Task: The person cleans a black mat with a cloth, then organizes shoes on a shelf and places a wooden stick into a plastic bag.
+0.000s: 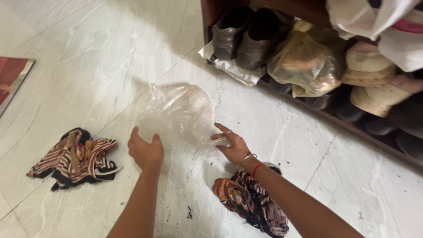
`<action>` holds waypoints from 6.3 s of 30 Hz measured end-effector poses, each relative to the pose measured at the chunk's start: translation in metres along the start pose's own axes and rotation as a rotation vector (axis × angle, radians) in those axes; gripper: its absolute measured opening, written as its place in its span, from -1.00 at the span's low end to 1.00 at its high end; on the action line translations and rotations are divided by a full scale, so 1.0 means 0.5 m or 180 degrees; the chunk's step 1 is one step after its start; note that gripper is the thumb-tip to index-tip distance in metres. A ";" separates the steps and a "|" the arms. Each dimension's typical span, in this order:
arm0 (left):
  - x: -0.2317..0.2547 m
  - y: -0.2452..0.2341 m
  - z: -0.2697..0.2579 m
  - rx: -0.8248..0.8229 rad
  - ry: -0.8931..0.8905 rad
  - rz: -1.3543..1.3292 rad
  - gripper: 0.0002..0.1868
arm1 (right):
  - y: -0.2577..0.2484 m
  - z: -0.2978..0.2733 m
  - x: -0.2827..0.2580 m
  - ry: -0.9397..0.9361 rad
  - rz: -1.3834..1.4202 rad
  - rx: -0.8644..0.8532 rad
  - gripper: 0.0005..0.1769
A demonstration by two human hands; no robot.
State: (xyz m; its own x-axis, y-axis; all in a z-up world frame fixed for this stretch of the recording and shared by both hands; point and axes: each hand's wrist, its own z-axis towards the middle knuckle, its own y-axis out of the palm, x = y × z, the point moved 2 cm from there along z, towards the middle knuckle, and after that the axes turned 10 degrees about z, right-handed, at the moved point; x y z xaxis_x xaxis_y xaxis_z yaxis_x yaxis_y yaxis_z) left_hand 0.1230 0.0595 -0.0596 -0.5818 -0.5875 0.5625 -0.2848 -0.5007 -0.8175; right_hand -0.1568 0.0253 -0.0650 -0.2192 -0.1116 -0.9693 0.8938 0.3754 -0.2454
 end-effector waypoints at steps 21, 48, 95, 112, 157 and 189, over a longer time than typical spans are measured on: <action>-0.029 -0.186 -0.198 -0.0698 0.0376 -0.0366 -0.72 | 0.176 -0.136 -0.157 -0.0152 -0.1883 -0.0702 0.25; -0.657 -0.793 -0.435 -0.1832 -0.1443 0.0771 -0.35 | 0.748 -0.365 -0.317 -0.1329 -0.2173 -0.2963 0.10; -0.856 -0.749 -0.751 0.0465 -0.1812 0.0826 -0.57 | 0.903 -0.580 -0.311 -0.1142 -0.0111 -0.1836 -0.22; -0.891 -0.679 -0.708 -0.0061 -0.2009 0.1503 -0.61 | 0.861 -0.565 -0.223 -0.1012 -0.0609 -0.1888 -0.12; -0.744 -0.997 -0.635 -0.0620 -0.1078 -0.1532 -0.60 | 0.926 -0.637 -0.361 0.0570 -0.0919 -0.4812 -0.29; -0.531 -0.650 -0.189 0.0676 -0.1631 -0.3379 -0.76 | 0.379 -0.262 -0.380 0.1396 -0.1492 -0.3398 -0.54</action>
State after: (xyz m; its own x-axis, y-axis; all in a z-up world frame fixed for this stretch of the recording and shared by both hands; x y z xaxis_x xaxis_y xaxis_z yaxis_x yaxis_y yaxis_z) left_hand 0.2978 0.4381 0.0451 0.2525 0.0217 0.9673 -0.2796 -0.9554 0.0945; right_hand 0.0030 0.2382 0.0704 -0.7265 -0.1973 -0.6582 -0.0251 0.9649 -0.2615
